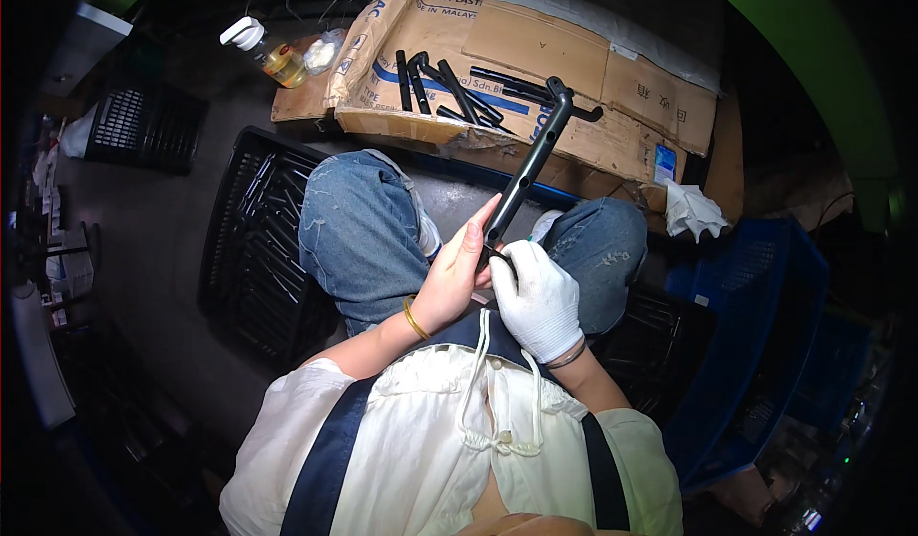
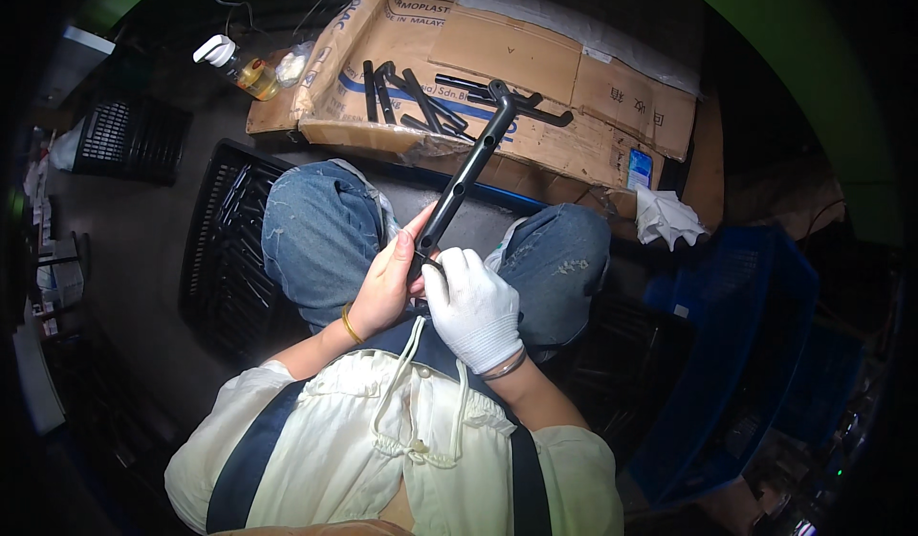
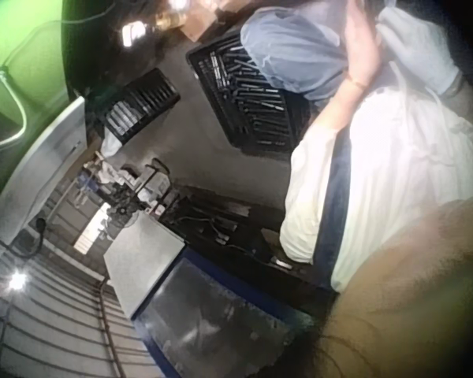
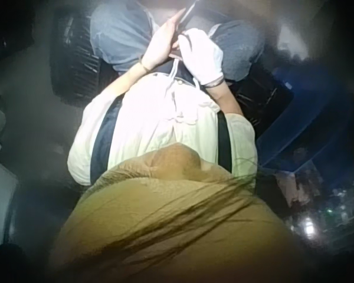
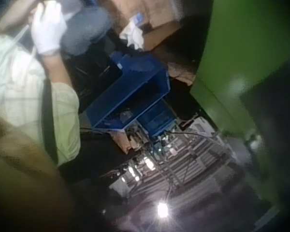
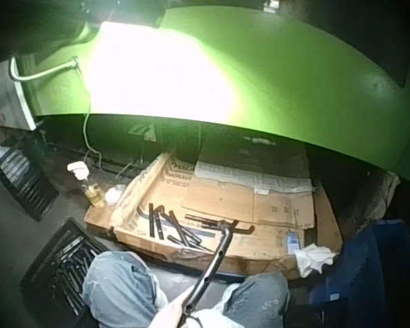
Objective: Inspect, clean, and organize L-shaped metal or plastic components at a factory station.
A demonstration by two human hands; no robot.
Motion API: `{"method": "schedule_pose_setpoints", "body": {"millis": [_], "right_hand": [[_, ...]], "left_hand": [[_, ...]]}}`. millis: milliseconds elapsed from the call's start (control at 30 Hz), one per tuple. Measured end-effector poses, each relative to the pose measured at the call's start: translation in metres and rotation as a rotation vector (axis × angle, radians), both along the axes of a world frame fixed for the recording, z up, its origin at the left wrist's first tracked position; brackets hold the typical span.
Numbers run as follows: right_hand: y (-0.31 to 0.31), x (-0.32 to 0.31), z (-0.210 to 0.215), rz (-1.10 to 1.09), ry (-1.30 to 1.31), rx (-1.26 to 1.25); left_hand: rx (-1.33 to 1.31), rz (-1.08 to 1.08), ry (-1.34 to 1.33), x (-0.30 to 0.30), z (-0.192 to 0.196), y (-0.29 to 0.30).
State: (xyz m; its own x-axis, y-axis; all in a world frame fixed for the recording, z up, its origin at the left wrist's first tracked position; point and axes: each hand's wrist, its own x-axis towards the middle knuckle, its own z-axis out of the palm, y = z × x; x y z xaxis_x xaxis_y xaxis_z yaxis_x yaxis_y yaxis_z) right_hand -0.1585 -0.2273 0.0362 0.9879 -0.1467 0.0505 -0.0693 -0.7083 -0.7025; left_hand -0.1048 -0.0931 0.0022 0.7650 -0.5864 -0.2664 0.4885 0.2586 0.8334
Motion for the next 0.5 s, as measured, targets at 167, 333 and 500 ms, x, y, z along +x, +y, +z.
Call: {"method": "schedule_pose_setpoints", "body": {"millis": [167, 333, 500], "right_hand": [[-0.004, 0.002, -0.003, -0.001, 0.023, -0.032], [-0.010, 0.002, 0.004, -0.051, 0.024, 0.204], [-0.012, -0.002, 0.018, 0.044, 0.117, 0.119]], "left_hand": [[-0.089, -0.068, 0.016, -0.002, -0.006, 0.001], [-0.314, -0.104, 0.156, 0.000, -0.008, 0.003], [-0.358, -0.136, 0.205, 0.003, -0.007, 0.011]]}}
